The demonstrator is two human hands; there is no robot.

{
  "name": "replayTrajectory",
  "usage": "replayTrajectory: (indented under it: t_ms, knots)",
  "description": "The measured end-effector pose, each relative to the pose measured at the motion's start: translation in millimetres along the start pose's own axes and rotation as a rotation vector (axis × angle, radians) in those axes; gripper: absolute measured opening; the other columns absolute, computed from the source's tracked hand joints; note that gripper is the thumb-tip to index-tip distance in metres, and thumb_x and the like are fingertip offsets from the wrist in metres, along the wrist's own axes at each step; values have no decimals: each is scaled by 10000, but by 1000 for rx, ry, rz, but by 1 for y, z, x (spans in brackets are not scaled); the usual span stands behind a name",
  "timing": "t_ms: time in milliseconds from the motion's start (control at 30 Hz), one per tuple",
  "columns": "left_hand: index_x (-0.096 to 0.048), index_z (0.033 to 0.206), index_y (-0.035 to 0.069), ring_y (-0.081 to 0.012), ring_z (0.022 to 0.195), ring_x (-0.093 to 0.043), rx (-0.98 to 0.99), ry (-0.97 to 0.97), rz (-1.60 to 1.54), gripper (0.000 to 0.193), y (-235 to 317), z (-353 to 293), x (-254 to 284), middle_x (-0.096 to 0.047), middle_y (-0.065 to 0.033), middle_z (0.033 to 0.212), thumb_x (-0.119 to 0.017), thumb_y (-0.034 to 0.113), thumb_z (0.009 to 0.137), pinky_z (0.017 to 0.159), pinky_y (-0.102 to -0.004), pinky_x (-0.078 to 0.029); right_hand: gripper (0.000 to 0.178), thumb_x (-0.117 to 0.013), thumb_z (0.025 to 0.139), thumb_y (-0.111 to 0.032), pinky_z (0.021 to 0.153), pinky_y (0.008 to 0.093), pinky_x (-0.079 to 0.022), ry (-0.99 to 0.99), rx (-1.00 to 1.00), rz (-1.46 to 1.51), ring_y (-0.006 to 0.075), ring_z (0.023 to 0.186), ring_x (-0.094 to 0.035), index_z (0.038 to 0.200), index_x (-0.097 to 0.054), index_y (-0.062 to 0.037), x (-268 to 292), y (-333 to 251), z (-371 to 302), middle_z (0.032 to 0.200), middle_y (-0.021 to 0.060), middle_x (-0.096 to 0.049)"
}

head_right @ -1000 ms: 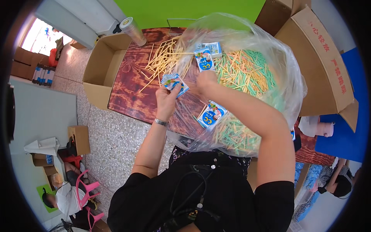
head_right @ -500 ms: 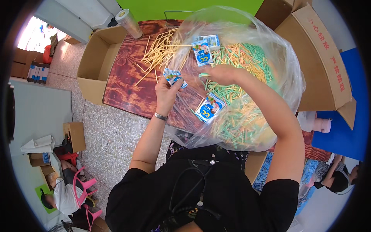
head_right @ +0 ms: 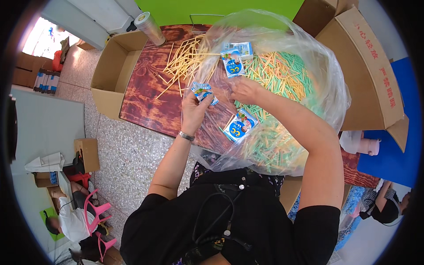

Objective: Pack small blue sachets into a plastic bag filled with decorative shredded paper.

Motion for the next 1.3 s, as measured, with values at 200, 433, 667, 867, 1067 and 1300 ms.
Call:
replayTrajectory:
  t_ms: [200,433,667,867,1067,1300]
  knots:
    - [-644,1022,4,-61,707,-620,-20,-9,68,189,7,1,-2,-670,-25,882,-697,56,848,572,-214,-531,228,-525,908,-209,810,395,-496,111,-177,439,294,1009,-620,1098,-577,-95,21,33,-27,1062,161,-651]
    - [-645,1034,10,-59,771,-611,-224,-35,306,224,-2,0,-9,-671,-11,916,-710,16,819,659,-225,-514,284,-494,975,-290,789,490,-479,68,-249,912,410,903,-605,1182,-502,-95,51,68,-71,989,221,-625]
    - [-620,907,48,-212,670,-605,-438,75,509,217,23,-5,-22,-638,-83,804,-765,81,749,583,-317,-466,237,-532,947,-260,709,480,-462,54,-290,876,398,797,-598,1059,-522,-50,121,56,-73,821,208,-593]
    - [-608,911,39,-227,692,-609,-470,21,529,207,36,-6,-36,-632,-85,821,-738,38,749,588,-324,-468,201,-561,923,-214,694,487,-456,-8,-163,784,401,797,-606,979,-537,-23,121,44,-61,814,211,-612]
    - [-598,908,31,-260,723,-610,-499,-6,553,225,38,-11,-38,-615,-105,828,-708,-26,721,611,-344,-478,155,-566,891,-135,720,478,-489,-169,-214,616,386,830,-633,951,-571,8,132,43,-57,833,212,-635]
    - [-602,981,29,-301,782,-606,-756,-16,652,292,53,-17,-54,-605,-128,833,-719,-22,718,649,-376,-497,208,-590,863,-121,750,452,-521,-365,-413,444,368,843,-654,1019,-623,13,132,37,-45,846,200,-657]
Point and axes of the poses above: each hand's wrist, its own z-axis towards the middle knuckle, its own x-axis out of the back of the hand, y = z × x, the point moved 7 cm from there along z, towards the middle knuckle
